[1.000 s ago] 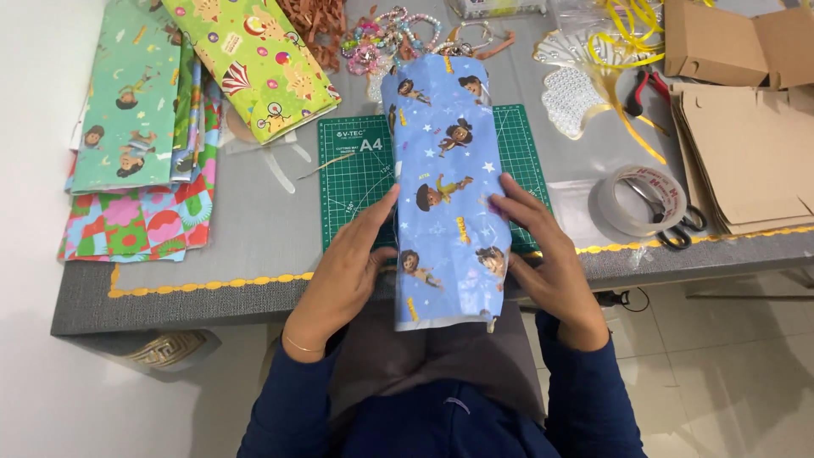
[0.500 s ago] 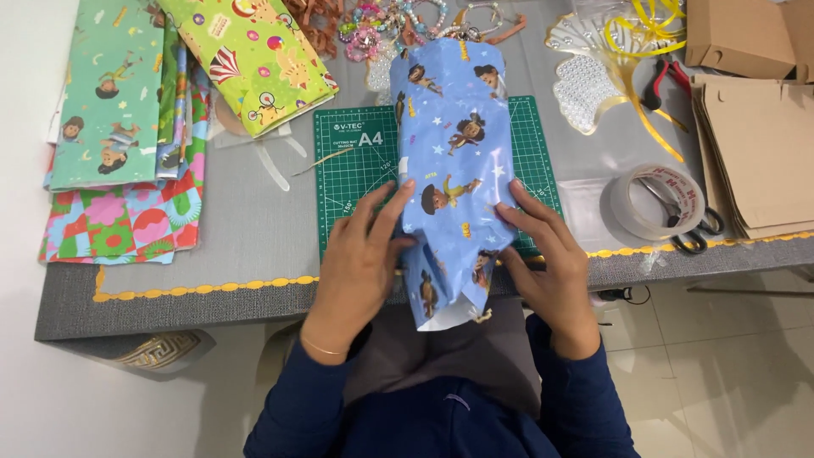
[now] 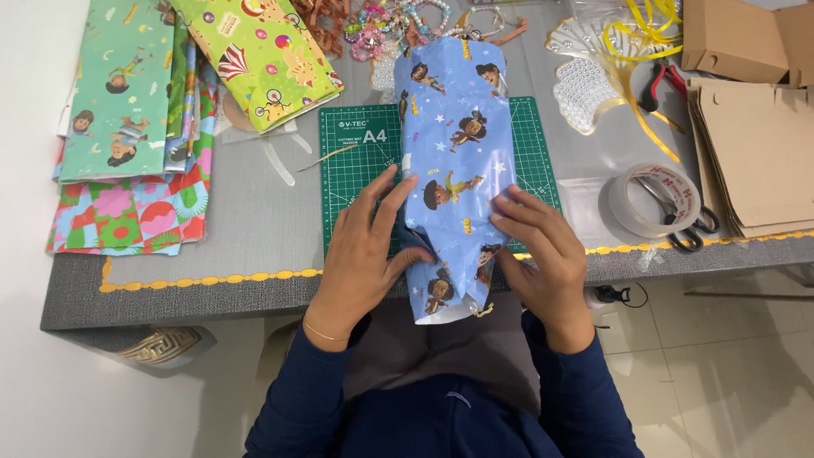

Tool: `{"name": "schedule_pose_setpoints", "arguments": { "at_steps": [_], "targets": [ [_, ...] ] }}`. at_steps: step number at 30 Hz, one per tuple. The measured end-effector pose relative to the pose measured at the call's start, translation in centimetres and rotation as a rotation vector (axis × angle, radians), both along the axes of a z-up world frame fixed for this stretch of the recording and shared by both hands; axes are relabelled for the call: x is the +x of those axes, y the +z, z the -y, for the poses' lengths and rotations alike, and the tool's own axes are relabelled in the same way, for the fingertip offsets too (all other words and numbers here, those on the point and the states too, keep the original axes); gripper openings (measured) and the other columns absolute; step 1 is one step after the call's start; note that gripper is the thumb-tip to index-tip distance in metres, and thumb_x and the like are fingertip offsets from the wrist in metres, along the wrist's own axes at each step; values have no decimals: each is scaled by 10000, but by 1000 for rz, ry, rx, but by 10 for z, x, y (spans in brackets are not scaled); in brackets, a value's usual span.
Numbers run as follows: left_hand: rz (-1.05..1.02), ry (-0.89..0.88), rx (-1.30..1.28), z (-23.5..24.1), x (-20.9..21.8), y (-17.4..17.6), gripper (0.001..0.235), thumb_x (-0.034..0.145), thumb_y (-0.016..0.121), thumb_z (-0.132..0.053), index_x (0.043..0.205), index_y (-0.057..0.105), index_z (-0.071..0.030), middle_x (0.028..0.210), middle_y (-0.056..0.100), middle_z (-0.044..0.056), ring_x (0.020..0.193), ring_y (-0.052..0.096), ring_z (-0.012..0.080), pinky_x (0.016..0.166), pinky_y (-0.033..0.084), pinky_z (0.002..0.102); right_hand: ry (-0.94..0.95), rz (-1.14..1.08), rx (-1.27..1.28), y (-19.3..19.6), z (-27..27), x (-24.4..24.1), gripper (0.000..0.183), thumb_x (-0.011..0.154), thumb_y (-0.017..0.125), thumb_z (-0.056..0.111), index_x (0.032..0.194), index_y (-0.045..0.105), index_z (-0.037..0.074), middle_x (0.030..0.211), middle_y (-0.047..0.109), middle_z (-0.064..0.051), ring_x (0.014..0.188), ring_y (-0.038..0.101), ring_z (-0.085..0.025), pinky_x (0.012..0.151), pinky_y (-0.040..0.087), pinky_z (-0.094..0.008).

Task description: The person wraps a small cardboard box with blue patterned wrapping paper. They fold the paper around the box, secure it with clear tape, trim excess paper with scissors, and fold the ends to complete the wrapping.

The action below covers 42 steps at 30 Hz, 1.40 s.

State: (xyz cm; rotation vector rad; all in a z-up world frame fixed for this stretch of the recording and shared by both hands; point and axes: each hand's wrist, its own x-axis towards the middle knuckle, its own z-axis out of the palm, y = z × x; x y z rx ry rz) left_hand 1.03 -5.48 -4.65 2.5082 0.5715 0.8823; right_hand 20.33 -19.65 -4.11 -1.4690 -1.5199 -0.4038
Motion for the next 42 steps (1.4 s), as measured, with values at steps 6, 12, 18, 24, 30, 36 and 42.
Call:
{"name": "schedule_pose_setpoints", "arguments": {
  "at_steps": [6, 12, 18, 24, 30, 36, 42],
  "targets": [
    [-43, 128, 120, 4, 6, -8, 892, 858, 735, -507, 1602, 345, -207, 1503, 443, 246, 1247, 598, 448, 1003, 471, 596, 4, 24, 157, -16, -6, 3, 110, 862, 804, -60, 934, 806, 23, 1033, 792, -156, 1091, 732, -440, 888, 631, -481],
    [196, 25, 502, 4, 10, -7, 414, 963, 740, -228, 1370, 663, -210, 1371, 642, 86, 1300, 618, 286, 1081, 487, 508, -14, 181, 196, -1, -7, -8, 68, 877, 763, -44, 894, 792, 15, 978, 809, -140, 962, 777, -394, 870, 643, -464],
    [332, -37, 612, 7, 10, -3, 209, 1020, 655, -127, 1183, 777, -175, 1230, 761, 28, 1137, 740, 221, 1019, 595, 409, 11, 249, 205, 4, -3, -13, 131, 886, 750, -56, 843, 814, 50, 1002, 813, -150, 977, 778, -372, 910, 629, -462],
    [349, -117, 544, 7, 9, 11, 249, 997, 679, -127, 1229, 761, -166, 1214, 768, 70, 1168, 723, 276, 1052, 560, 480, 14, 371, 99, 9, 4, -9, 184, 946, 677, 38, 1056, 820, 74, 1135, 788, -169, 1092, 741, -370, 971, 592, -475],
    [303, -186, 382, 8, 5, 11, 256, 936, 744, -103, 1183, 778, -162, 1272, 747, 70, 1245, 675, 302, 1065, 538, 516, 26, 352, -9, 12, 12, -13, 264, 940, 641, 33, 1126, 812, 111, 1244, 753, -164, 1199, 687, -378, 1030, 555, -492],
    [249, -168, 329, 13, 3, 18, 297, 935, 732, -71, 1217, 760, -161, 1242, 757, 60, 1243, 676, 301, 1072, 525, 513, 53, 167, -53, 21, 16, -31, 285, 929, 620, -9, 1092, 821, 110, 1171, 779, -140, 1172, 700, -386, 1054, 532, -543],
    [225, -198, 270, 10, 2, 21, 348, 903, 771, -76, 1245, 740, -126, 1225, 761, 76, 1228, 685, 304, 1042, 546, 491, -20, 165, -10, 27, 6, -36, 221, 910, 679, -6, 1028, 831, 103, 1103, 802, -112, 1114, 740, -353, 1044, 545, -511]
  ]
}}
